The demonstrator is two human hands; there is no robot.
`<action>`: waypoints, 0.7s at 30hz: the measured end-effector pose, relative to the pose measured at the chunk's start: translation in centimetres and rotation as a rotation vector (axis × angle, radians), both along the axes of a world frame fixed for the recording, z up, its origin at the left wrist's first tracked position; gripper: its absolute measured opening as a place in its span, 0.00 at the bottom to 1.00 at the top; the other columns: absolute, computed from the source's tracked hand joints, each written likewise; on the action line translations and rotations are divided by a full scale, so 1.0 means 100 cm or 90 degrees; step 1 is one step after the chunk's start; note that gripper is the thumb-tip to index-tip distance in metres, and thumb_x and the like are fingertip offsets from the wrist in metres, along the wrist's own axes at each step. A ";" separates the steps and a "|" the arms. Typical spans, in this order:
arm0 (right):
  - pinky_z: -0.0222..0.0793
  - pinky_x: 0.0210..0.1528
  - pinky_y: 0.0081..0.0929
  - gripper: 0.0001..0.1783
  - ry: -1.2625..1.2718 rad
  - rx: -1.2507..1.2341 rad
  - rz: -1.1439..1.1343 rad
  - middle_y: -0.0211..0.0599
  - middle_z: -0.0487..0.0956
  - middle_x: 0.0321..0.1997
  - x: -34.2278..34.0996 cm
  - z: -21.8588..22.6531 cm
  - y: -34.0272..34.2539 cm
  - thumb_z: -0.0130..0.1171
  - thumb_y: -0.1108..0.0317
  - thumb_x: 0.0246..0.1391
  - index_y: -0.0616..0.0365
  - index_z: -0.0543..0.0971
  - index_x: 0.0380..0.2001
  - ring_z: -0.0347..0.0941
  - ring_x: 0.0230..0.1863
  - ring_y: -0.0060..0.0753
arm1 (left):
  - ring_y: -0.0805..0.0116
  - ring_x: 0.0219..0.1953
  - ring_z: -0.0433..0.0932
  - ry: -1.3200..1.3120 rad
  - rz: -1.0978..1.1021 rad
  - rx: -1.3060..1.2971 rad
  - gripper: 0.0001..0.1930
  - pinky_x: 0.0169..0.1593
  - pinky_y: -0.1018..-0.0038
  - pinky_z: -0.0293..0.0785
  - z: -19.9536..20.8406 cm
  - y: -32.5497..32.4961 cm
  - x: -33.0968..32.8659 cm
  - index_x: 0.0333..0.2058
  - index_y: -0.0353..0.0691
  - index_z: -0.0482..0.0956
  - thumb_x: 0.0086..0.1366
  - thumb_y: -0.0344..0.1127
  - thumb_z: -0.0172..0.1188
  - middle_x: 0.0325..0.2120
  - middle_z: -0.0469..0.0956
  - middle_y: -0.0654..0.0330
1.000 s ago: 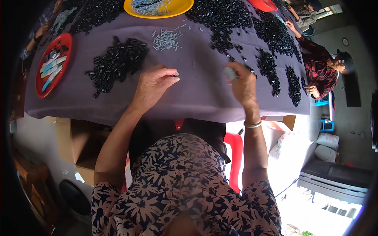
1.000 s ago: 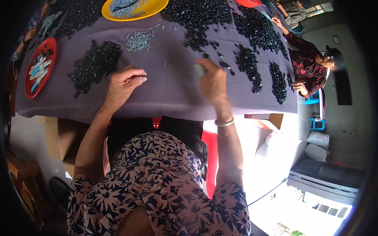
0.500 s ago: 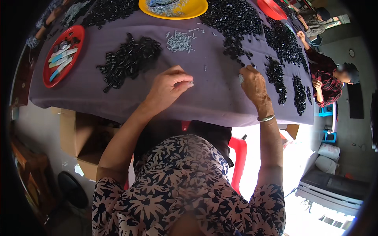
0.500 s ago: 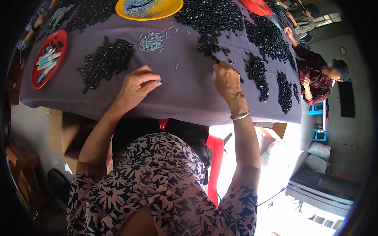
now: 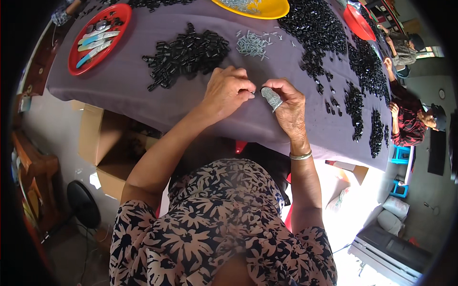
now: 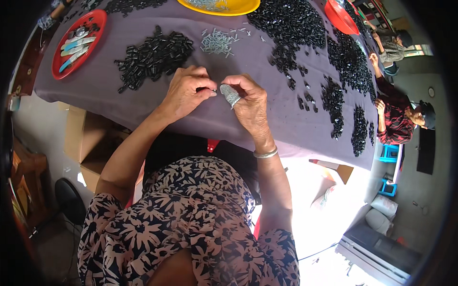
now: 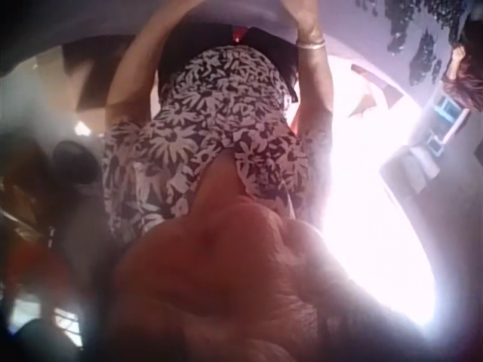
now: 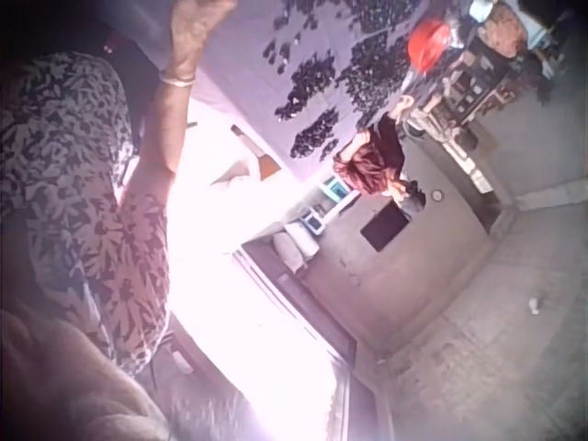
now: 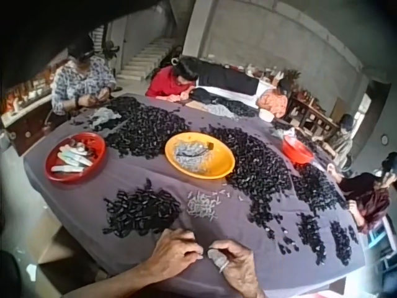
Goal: Inserting small metal pins into black plastic components at a workstation.
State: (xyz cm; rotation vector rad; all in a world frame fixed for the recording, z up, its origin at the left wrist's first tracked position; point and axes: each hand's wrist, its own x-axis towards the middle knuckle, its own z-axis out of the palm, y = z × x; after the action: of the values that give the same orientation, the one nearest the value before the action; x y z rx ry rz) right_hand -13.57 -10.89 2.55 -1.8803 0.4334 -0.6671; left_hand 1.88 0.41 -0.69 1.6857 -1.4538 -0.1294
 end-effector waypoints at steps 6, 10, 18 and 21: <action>0.71 0.44 0.17 0.08 0.004 -0.076 0.011 0.27 0.78 0.35 0.009 0.004 0.001 0.63 0.80 0.54 0.61 0.80 0.38 0.74 0.39 0.18 | 0.68 0.36 0.72 -0.007 -0.009 -0.011 0.06 0.47 0.67 0.60 -0.001 0.000 -0.001 0.27 0.45 0.82 0.50 0.35 0.70 0.28 0.75 0.68; 0.72 0.41 0.19 0.08 0.030 -0.119 0.038 0.30 0.79 0.35 0.013 0.006 0.000 0.64 0.80 0.52 0.61 0.80 0.37 0.76 0.37 0.21 | 0.68 0.36 0.72 -0.018 -0.007 -0.025 0.06 0.48 0.67 0.60 -0.002 -0.006 0.000 0.26 0.43 0.81 0.48 0.33 0.69 0.27 0.74 0.68; 0.73 0.35 0.23 0.09 0.077 -0.310 0.028 0.36 0.78 0.32 0.015 0.014 0.003 0.65 0.81 0.49 0.62 0.80 0.36 0.78 0.31 0.29 | 0.58 0.29 0.73 -0.026 -0.019 -0.116 0.06 0.34 0.62 0.66 0.001 -0.011 0.007 0.20 0.40 0.77 0.42 0.30 0.67 0.21 0.73 0.60; 0.72 0.30 0.31 0.10 0.060 -0.274 0.015 0.40 0.78 0.31 0.010 0.008 0.001 0.64 0.81 0.47 0.60 0.79 0.34 0.77 0.30 0.42 | 0.58 0.32 0.73 -0.043 -0.015 -0.114 0.06 0.37 0.61 0.66 -0.005 -0.013 -0.001 0.19 0.40 0.76 0.42 0.30 0.65 0.22 0.72 0.61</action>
State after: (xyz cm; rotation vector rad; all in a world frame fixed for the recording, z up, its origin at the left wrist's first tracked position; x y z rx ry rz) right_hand -12.59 -10.82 3.32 -2.3272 0.3460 -0.6977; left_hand 1.81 -0.92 -1.15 1.5407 -1.4891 0.0438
